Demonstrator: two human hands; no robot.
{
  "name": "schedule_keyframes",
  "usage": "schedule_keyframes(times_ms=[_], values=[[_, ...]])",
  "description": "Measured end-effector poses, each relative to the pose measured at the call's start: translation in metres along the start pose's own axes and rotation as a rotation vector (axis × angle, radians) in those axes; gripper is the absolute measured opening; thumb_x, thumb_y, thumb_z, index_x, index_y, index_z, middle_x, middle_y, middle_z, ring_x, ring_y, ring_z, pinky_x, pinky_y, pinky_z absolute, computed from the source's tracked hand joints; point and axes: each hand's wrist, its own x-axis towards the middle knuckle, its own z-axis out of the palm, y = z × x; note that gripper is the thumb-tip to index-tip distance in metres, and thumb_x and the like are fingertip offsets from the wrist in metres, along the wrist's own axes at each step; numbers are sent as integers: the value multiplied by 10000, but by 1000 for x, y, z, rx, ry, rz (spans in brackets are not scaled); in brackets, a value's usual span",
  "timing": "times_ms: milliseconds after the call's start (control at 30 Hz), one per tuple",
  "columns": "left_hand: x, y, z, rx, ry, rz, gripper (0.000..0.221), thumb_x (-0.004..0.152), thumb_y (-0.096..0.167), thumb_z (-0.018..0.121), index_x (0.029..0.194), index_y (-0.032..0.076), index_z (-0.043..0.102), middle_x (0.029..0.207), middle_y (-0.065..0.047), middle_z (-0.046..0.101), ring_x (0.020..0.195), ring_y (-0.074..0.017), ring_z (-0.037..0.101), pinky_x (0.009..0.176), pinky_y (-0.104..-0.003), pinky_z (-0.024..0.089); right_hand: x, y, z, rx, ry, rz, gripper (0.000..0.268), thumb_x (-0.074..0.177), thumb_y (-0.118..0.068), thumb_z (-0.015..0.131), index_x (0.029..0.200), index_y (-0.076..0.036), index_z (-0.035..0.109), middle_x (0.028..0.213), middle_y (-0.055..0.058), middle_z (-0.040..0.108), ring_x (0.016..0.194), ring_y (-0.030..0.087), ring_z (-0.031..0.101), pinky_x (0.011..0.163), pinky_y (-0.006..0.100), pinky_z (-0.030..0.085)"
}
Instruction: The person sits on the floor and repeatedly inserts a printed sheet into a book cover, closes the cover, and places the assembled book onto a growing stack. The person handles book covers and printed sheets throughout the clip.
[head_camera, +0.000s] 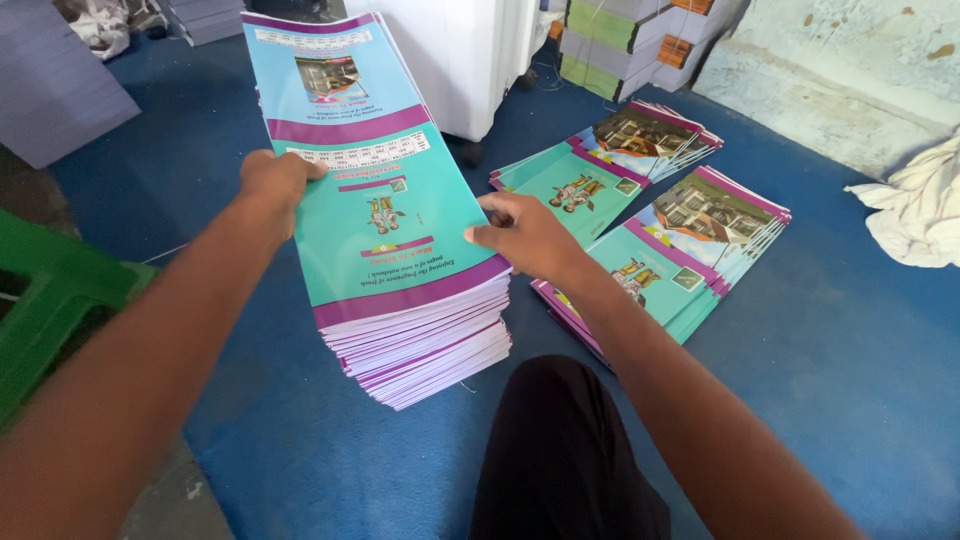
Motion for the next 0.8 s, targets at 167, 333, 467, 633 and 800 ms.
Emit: schedule_keyframes(times_ms=[167, 333, 467, 633, 800], values=[[5, -5, -1, 23, -67, 36, 381, 892, 14, 672, 1257, -17, 571, 1182, -191, 706, 1014, -286, 740, 852, -427, 614, 6, 11, 4, -34, 23, -70, 347, 892, -256, 728, 1159, -34, 720, 782, 3, 578, 671, 98, 535, 593, 276, 455], [4, -5, 2, 16, -98, 39, 421, 913, 27, 665, 1311, 39, 530, 1228, -161, 699, 1062, -264, 731, 867, -420, 617, 7, 17, 5, 2, 30, -65, 361, 901, -253, 727, 1195, -45, 708, 824, 5, 594, 734, 99, 546, 650, 276, 468], [2, -6, 3, 78, -66, 18, 424, 923, 42, 662, 1316, 44, 502, 1235, -169, 678, 1067, -276, 722, 861, -441, 619, 6, 16, 10, -33, 111, -59, 439, 858, -242, 759, 1254, -69, 682, 823, 9, 599, 731, 105, 572, 648, 275, 481], [3, -14, 1, 115, -50, 68, 468, 913, 20, 689, 1326, 22, 467, 1241, -206, 664, 1063, -298, 729, 862, -436, 623, 4, 14, 17, -76, 159, -46, 539, 815, -239, 793, 1310, -84, 647, 757, 25, 605, 690, 117, 596, 629, 290, 480], [11, -26, 4, 127, -6, 157, 630, 867, -28, 712, 1396, 26, 373, 1232, -213, 642, 1027, -295, 732, 815, -416, 631, 5, 18, 20, -29, 150, 25, 554, 818, -234, 785, 1330, -86, 637, 752, 43, 633, 679, 125, 601, 627, 295, 468]])
